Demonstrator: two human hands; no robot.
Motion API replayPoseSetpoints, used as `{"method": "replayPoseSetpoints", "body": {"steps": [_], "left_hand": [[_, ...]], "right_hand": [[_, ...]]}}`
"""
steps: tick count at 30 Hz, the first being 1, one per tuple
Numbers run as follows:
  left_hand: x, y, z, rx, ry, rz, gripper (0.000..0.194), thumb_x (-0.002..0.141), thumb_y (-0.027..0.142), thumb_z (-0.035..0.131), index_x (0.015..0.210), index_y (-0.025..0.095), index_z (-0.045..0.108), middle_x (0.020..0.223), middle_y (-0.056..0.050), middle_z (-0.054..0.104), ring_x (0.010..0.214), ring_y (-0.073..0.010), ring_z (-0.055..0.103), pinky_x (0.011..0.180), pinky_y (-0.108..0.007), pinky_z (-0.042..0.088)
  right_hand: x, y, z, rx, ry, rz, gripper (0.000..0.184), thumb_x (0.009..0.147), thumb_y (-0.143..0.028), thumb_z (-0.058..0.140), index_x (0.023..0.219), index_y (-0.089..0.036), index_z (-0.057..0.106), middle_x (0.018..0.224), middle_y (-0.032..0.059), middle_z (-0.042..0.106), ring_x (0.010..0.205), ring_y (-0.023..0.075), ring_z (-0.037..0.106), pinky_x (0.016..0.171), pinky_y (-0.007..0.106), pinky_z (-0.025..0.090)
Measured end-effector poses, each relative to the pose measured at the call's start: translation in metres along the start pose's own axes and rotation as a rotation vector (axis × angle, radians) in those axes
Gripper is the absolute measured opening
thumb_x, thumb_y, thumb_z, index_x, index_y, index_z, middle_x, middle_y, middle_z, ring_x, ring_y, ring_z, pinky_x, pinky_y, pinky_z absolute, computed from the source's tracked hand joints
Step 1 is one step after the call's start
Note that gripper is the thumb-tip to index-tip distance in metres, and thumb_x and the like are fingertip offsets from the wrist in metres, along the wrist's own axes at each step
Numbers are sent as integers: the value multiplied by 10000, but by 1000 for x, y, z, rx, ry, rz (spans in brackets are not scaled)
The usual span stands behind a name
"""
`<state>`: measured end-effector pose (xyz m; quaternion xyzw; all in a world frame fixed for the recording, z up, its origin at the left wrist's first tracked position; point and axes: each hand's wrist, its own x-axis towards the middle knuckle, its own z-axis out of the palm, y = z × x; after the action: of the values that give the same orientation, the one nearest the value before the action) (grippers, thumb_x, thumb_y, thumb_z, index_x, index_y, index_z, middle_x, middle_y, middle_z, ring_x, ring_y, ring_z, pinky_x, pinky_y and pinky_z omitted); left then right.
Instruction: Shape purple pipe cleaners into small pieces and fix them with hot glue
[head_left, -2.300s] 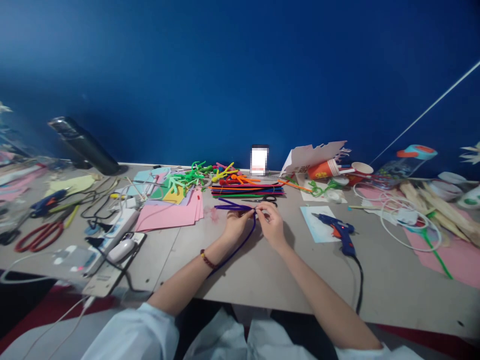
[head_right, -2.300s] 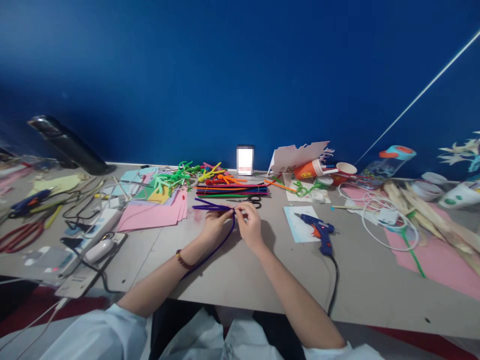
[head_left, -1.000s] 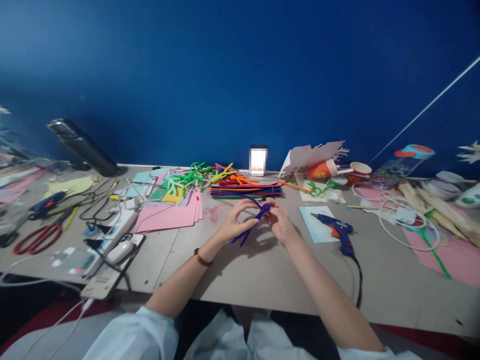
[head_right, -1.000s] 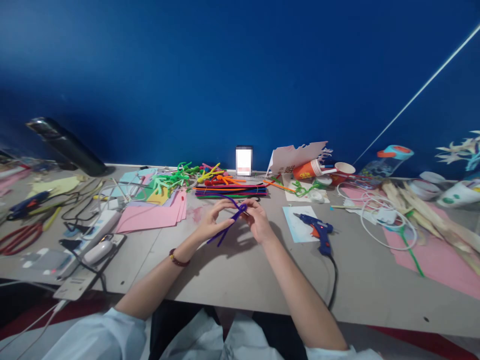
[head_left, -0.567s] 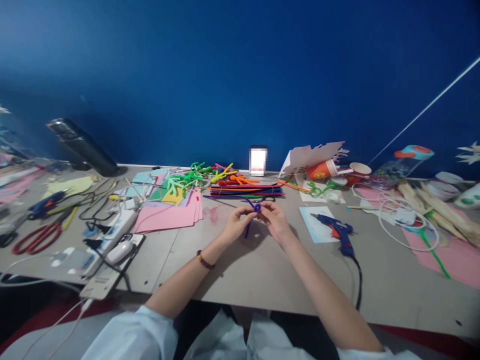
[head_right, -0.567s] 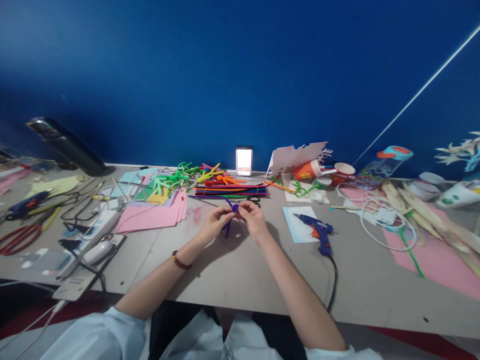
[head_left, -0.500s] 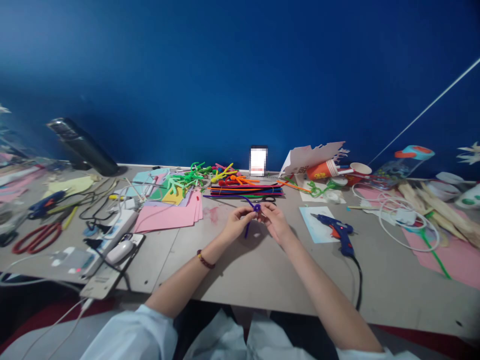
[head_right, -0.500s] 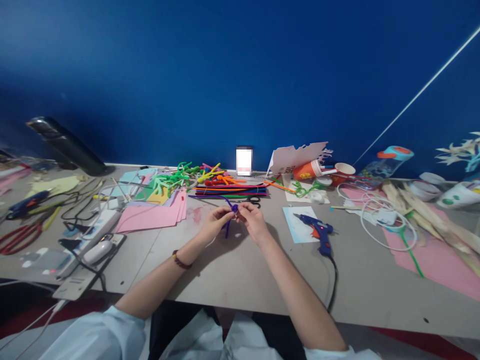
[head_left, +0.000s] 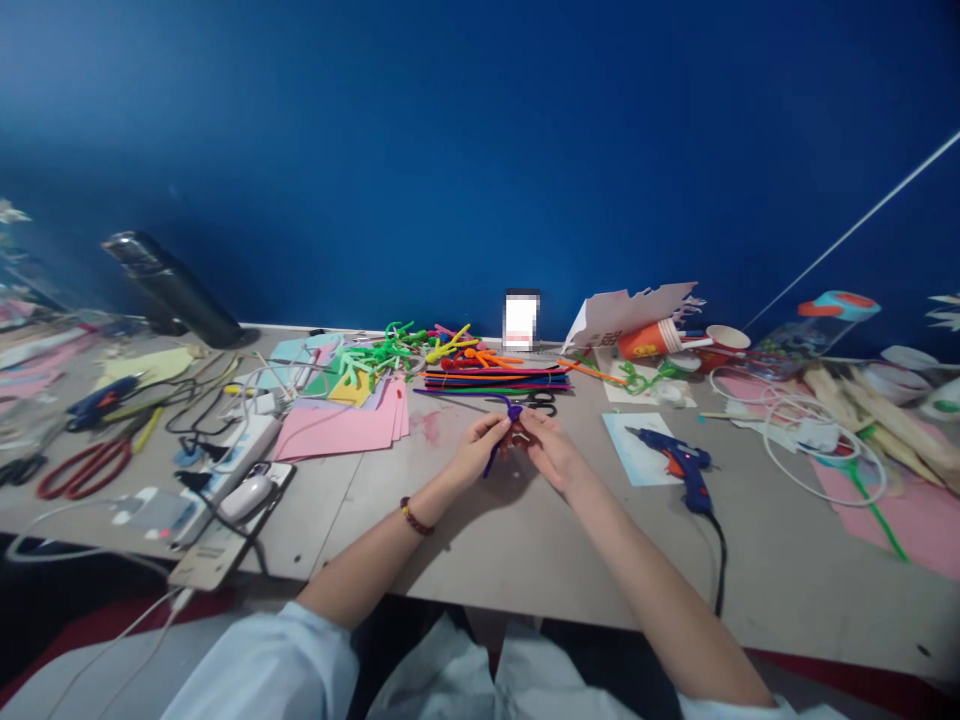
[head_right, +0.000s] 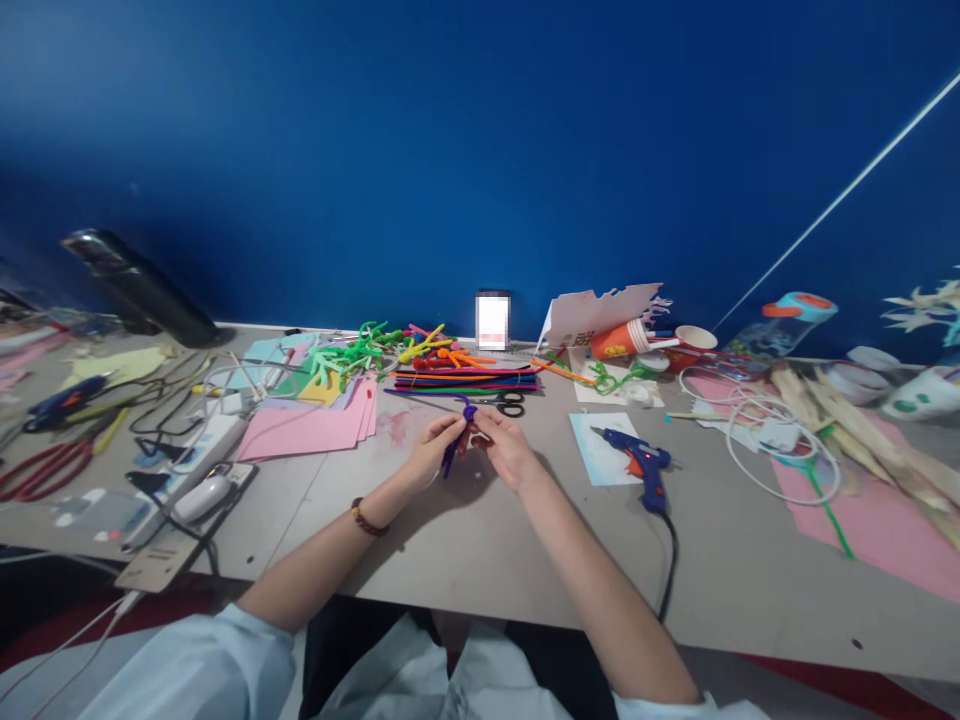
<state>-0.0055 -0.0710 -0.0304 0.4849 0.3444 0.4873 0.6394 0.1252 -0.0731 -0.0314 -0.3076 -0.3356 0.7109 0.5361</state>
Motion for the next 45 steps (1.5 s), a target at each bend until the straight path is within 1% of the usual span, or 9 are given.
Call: {"method": "replayPoseSetpoints", "body": {"steps": [5,11,17,20,24,30,33,39,45], "left_hand": [[4,-2,-3,-44,9,-12,367,706,501,656,723,143,577,524,45,475,437,-62,421,430,-200,360],[11,0,-5,-50,63,9,419,700,561,634,701,165,498,541,61,400,436,-38,329,403,-180,244],[17,-2,-8,4,103,83,417,733,576,593,721,168,507,553,63,356,451,-41,266,415,-197,185],[19,-6,-9,18,112,87,412,740,570,587,707,166,507,553,63,346,461,-47,262,427,-201,190],[18,-12,-5,36,125,67,426,743,579,573,690,166,483,554,64,347,473,-52,266,443,-200,213],[20,-30,12,84,162,49,431,769,598,530,689,175,493,557,43,391,516,-83,342,494,-220,308],[26,-34,15,126,170,79,396,807,564,501,711,180,502,592,26,436,576,-106,401,557,-234,362],[31,-31,6,335,89,225,348,864,487,450,717,178,514,693,1,496,688,-132,454,673,-253,394],[28,-38,4,322,82,204,333,877,470,428,764,172,524,685,9,488,649,-118,434,647,-242,381]], "right_hand": [[10,2,0,39,8,57,286,587,-388,805,715,-186,648,601,-33,598,567,121,541,549,274,449],[29,5,2,103,21,75,272,559,-336,826,701,-191,646,613,-49,610,568,82,523,611,236,423],[47,10,-2,145,-91,95,270,547,-319,838,675,-193,636,594,-59,594,571,79,517,630,230,429],[51,14,-7,130,-140,104,256,573,-327,826,675,-196,630,586,-57,592,562,85,520,614,237,435],[48,17,-16,120,-137,101,256,587,-337,819,694,-195,634,598,-48,603,569,94,540,606,242,447],[40,20,-37,93,-14,114,281,578,-342,824,707,-192,624,610,-43,603,563,86,529,586,226,446],[42,21,-44,111,57,110,302,558,-341,835,713,-202,617,626,-51,605,572,80,532,587,219,447],[46,20,-44,72,15,49,301,563,-356,828,699,-196,614,626,-44,589,594,91,529,608,234,453],[44,24,-40,84,62,16,326,497,-347,857,665,-185,629,615,-47,585,572,74,507,627,214,456]]}}
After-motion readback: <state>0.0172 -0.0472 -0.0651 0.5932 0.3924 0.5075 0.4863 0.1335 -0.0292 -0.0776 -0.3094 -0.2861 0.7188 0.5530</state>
